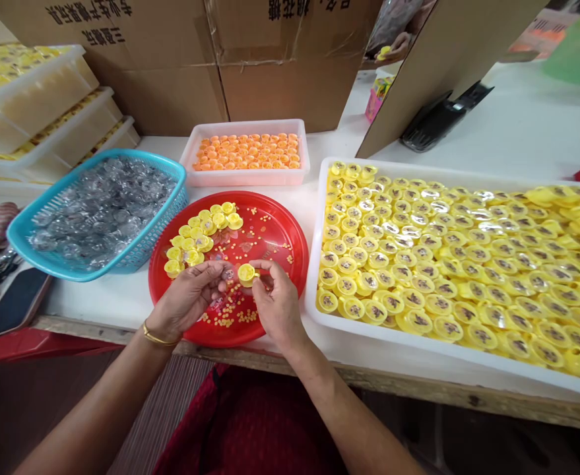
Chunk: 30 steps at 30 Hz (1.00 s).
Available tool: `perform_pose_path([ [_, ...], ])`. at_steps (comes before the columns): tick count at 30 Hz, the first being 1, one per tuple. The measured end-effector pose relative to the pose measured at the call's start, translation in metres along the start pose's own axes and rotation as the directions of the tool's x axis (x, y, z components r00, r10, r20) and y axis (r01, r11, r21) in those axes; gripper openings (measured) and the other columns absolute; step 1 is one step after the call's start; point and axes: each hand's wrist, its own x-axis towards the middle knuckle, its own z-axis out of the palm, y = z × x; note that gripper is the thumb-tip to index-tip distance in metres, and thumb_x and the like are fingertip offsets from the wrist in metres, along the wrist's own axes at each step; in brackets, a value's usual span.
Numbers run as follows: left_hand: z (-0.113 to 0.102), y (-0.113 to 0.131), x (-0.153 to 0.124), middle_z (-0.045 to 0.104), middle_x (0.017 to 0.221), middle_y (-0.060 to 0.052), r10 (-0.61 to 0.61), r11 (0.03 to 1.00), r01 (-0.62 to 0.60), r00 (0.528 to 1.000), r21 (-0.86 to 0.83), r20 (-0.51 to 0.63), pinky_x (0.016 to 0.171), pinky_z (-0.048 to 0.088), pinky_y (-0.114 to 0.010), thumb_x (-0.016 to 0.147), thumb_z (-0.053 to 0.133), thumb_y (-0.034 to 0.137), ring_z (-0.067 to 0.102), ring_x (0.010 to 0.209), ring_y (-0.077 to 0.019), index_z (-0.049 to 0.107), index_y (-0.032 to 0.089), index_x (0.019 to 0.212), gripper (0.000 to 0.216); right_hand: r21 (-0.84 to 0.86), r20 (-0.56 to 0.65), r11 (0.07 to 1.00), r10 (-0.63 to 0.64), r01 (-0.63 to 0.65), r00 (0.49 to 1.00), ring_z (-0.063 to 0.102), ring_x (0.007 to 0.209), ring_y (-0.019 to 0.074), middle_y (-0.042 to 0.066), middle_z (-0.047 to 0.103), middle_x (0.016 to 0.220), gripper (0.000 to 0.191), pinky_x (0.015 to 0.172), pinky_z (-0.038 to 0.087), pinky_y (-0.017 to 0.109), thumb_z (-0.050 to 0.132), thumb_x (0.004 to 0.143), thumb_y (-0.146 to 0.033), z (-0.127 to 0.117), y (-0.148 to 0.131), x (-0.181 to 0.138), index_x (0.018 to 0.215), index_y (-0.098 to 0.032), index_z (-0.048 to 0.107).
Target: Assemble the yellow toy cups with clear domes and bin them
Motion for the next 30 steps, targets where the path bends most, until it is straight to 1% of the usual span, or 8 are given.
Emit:
perform_pose_path([
  [2,0.003,-0.002,-0.002,0.062,0.068,0.0,-0.018,0.997,0.019,1.0,-0.072,0.012,0.045,0.039,-0.014,0.067,0.079,0.028,0.053,0.053,-0.0052,0.068,0.011,0.079,0.024,0.025,0.007,0.999,0.023,-0.023,1.0,0.066,0.09,0.0206,0.005,0.063,0.107,0.022,0.08,0.061,0.037,0.057,0.087,-0.029,0.0,-0.002,0.0,0.108,-0.021,0.058],
  [4,0.005,-0.004,-0.003,0.062,0.066,0.0,-0.013,0.995,0.013,1.0,-0.096,0.001,0.045,0.039,-0.014,0.067,0.079,0.027,0.053,0.053,-0.0051,0.068,0.011,0.08,0.023,0.066,0.021,0.996,0.054,-0.055,0.998,0.066,0.089,0.0209,0.005,0.064,0.106,0.023,0.078,0.061,0.037,0.057,0.086,-0.03,0.002,-0.005,0.0,0.107,-0.022,0.058],
  [8,0.004,-0.005,-0.001,0.059,0.061,0.002,-0.012,0.996,0.011,1.0,-0.09,-0.018,0.044,0.037,-0.014,0.064,0.081,0.029,0.05,0.051,-0.0048,0.068,0.012,0.081,0.028,0.147,0.069,0.984,0.097,-0.106,0.993,0.066,0.091,0.021,0.004,0.063,0.109,0.023,0.074,0.062,0.035,0.059,0.086,-0.035,0.006,-0.011,0.0,0.104,-0.021,0.058],
  [11,0.003,-0.007,0.0,0.058,0.059,0.003,-0.007,0.996,0.005,1.0,-0.089,-0.027,0.045,0.036,-0.014,0.062,0.082,0.031,0.05,0.051,-0.0049,0.067,0.012,0.081,0.03,0.198,0.107,0.971,0.116,-0.136,0.987,0.065,0.092,0.0204,0.004,0.063,0.108,0.023,0.076,0.061,0.034,0.06,0.085,-0.036,0.008,-0.013,0.0,0.102,-0.021,0.059],
  [17,0.0,-0.013,0.001,0.055,0.061,0.004,0.016,0.995,-0.014,1.0,-0.099,0.016,0.042,0.029,-0.015,0.069,0.078,0.032,0.047,0.048,-0.0043,0.064,0.015,0.083,0.026,0.274,0.161,0.946,0.133,-0.174,0.978,0.065,0.09,0.0201,0.002,0.066,0.098,0.021,0.079,0.06,0.036,0.061,0.085,-0.035,0.01,-0.015,0.0,0.1,-0.021,0.059],
  [21,-0.001,-0.014,0.002,0.053,0.064,0.005,0.022,0.991,-0.017,0.999,-0.134,0.034,0.042,0.028,-0.014,0.071,0.076,0.03,0.046,0.049,-0.0031,0.063,0.015,0.085,0.024,0.268,0.164,0.945,0.144,-0.184,0.976,0.065,0.089,0.0197,0.002,0.066,0.098,0.022,0.079,0.059,0.036,0.061,0.086,-0.037,0.01,-0.018,-0.001,0.102,-0.021,0.059],
  [25,0.0,-0.014,-0.001,0.051,0.064,0.005,0.038,0.991,-0.033,0.999,-0.13,0.039,0.043,0.028,-0.015,0.074,0.074,0.031,0.044,0.049,-0.0033,0.063,0.015,0.086,0.023,0.273,0.161,0.944,0.142,-0.182,0.977,0.066,0.087,0.0196,0.002,0.066,0.095,0.02,0.079,0.059,0.036,0.061,0.086,-0.035,0.01,-0.021,-0.001,0.101,-0.022,0.061],
  [30,0.002,-0.01,-0.003,0.051,0.064,0.004,0.124,0.99,-0.121,0.991,-0.068,0.045,0.044,0.028,-0.015,0.077,0.072,0.032,0.042,0.05,-0.0037,0.063,0.016,0.085,0.02,0.282,0.145,0.945,0.131,-0.168,0.981,0.065,0.088,0.0202,0.002,0.066,0.096,0.019,0.075,0.06,0.034,0.062,0.086,-0.033,0.009,-0.02,-0.002,0.101,-0.022,0.064],
])
